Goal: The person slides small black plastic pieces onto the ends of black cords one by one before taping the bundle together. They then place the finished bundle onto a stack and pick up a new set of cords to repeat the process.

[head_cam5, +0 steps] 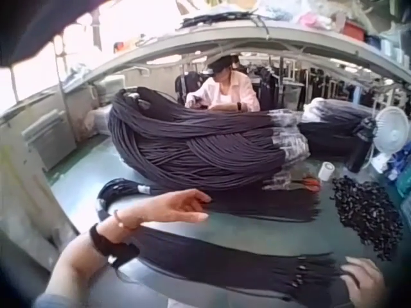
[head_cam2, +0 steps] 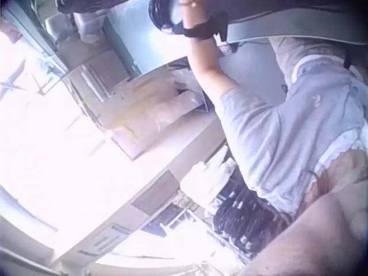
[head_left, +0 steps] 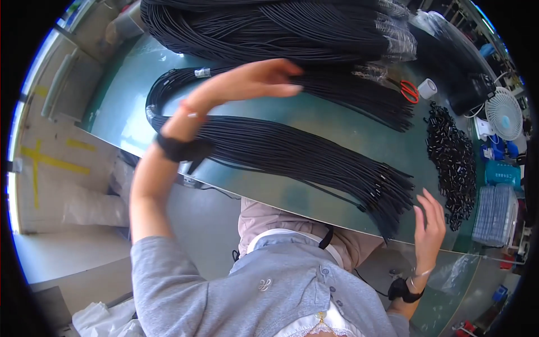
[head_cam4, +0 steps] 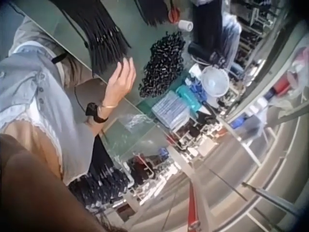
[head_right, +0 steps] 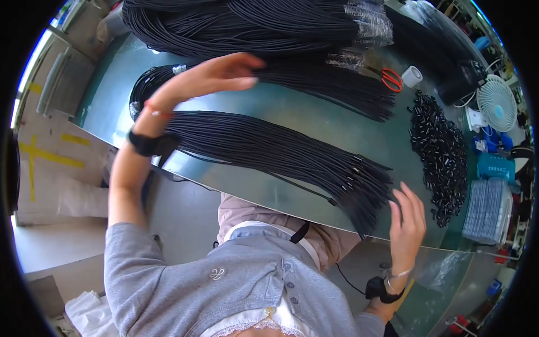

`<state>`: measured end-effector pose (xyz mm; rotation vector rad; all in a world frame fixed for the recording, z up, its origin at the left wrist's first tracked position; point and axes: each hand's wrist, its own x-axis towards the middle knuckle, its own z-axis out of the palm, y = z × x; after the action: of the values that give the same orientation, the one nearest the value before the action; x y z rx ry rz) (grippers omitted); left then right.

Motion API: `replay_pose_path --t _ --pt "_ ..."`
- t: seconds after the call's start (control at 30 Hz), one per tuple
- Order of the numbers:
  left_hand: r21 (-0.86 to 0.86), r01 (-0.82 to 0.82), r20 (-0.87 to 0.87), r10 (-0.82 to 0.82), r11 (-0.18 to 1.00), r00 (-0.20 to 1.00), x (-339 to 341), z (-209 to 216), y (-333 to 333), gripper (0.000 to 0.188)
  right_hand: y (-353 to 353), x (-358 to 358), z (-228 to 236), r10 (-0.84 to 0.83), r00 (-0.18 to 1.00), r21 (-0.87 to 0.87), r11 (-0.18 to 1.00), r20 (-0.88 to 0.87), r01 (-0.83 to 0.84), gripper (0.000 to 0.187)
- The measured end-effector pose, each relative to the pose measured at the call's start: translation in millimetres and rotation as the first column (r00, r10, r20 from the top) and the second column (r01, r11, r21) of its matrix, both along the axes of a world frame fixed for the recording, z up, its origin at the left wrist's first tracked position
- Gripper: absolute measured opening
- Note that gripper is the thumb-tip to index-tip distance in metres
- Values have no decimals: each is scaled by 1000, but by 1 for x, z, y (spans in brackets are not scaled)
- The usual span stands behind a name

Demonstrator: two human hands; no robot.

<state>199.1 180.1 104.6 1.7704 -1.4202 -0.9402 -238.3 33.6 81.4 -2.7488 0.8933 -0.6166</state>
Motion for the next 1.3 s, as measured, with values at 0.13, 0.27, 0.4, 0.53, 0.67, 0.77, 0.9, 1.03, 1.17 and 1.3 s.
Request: replay_pose_path --t 0.13,0.27,0.4,0.53,0.67,0.77,0.9,1.03,1.17,1.3 --pt "272 -132 378 21 953 926 84 -25 114 72 11 -33 -13 -139 989 111 985 50 133 18" --pt "301 -317 509 130 899 851 82 -52 153 71 29 -36 -30 -129 986 229 968 103 103 17" --pt "210 -463 576 274 861 770 80 -57 145 70 39 -28 -36 -63 989 256 966 134 27 21" --pt "114 -390 579 258 914 773 66 -62 132 69 44 -22 -44 -14 994 162 987 105 -3 35" --pt "15 -198 668 138 980 732 30 -74 84 65 55 -21 -52 -32 996 173 985 78 18 45" --pt "6 -19 641 10 1000 768 -22 -65 24 59 55 -22 -57 -52 992 200 979 116 28 49" --pt "54 190 642 -180 980 746 -95 -61 -51 55 47 -22 -60 -30 983 262 965 184 -19 49" --pt "54 292 606 -264 955 751 -142 -70 -102 52 42 -16 -72 -52 972 216 976 228 1 42" --pt "167 292 652 -327 942 683 -162 -68 -108 48 28 -6 -74 -72 966 164 986 247 32 34" --pt "69 215 705 -201 974 680 -174 -73 -99 44 9 3 -79 -66 967 101 994 245 42 30"
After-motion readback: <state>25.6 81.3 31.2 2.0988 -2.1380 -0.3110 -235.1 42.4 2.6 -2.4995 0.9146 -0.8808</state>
